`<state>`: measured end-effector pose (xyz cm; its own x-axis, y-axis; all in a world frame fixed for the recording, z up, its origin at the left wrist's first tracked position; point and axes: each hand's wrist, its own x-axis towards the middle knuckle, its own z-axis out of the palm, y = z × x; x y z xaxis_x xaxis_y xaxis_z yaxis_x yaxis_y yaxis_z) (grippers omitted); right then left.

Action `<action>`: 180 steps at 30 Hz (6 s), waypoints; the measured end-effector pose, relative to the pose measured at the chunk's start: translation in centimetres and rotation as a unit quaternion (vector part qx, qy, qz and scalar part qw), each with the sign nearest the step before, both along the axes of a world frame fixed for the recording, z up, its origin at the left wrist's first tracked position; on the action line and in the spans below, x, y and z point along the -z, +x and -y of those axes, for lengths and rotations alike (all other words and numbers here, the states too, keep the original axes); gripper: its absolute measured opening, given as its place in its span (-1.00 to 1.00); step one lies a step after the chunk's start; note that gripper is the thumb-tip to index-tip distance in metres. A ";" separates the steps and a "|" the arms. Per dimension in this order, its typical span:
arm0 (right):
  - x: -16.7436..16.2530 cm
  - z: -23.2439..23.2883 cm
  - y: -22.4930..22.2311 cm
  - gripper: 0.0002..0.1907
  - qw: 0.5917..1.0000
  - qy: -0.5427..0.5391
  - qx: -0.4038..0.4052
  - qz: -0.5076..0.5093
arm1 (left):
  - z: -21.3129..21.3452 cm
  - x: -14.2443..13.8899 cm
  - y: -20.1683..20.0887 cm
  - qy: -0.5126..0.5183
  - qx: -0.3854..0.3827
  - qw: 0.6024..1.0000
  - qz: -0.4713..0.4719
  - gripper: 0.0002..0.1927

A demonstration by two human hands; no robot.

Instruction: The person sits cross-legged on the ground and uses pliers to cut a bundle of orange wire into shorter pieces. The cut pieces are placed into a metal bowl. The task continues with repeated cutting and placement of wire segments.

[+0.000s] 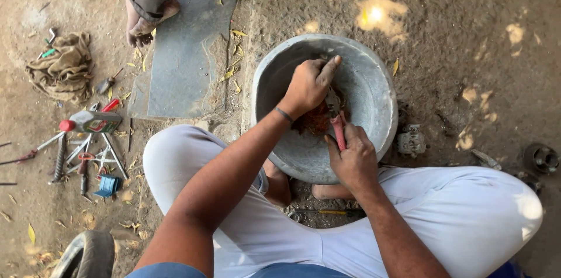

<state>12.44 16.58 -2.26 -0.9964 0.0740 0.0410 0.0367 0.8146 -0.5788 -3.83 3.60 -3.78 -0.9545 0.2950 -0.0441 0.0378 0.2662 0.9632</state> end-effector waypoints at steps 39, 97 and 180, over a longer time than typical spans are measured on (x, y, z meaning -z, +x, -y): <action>-1.2 -0.7 1.2 -0.67 0.677 -0.702 0.007 0.221 | -1.1 -1.4 1.8 0.085 0.067 0.992 -0.069 -0.50; -1.2 -5.0 0.5 -0.63 0.939 -0.250 0.101 0.216 | 0.0 2.9 -0.2 0.218 0.163 0.958 0.090 -0.50; -2.1 -6.2 1.2 -0.62 0.993 -0.099 0.030 0.062 | 0.5 2.8 -0.6 0.056 0.109 0.981 -0.152 -0.53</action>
<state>13.62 22.81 -0.18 -0.9864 0.1284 -0.1024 0.1628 0.6798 -0.7151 -4.40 3.08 -6.62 -0.8325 0.4798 0.2770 0.3719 0.1134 0.9213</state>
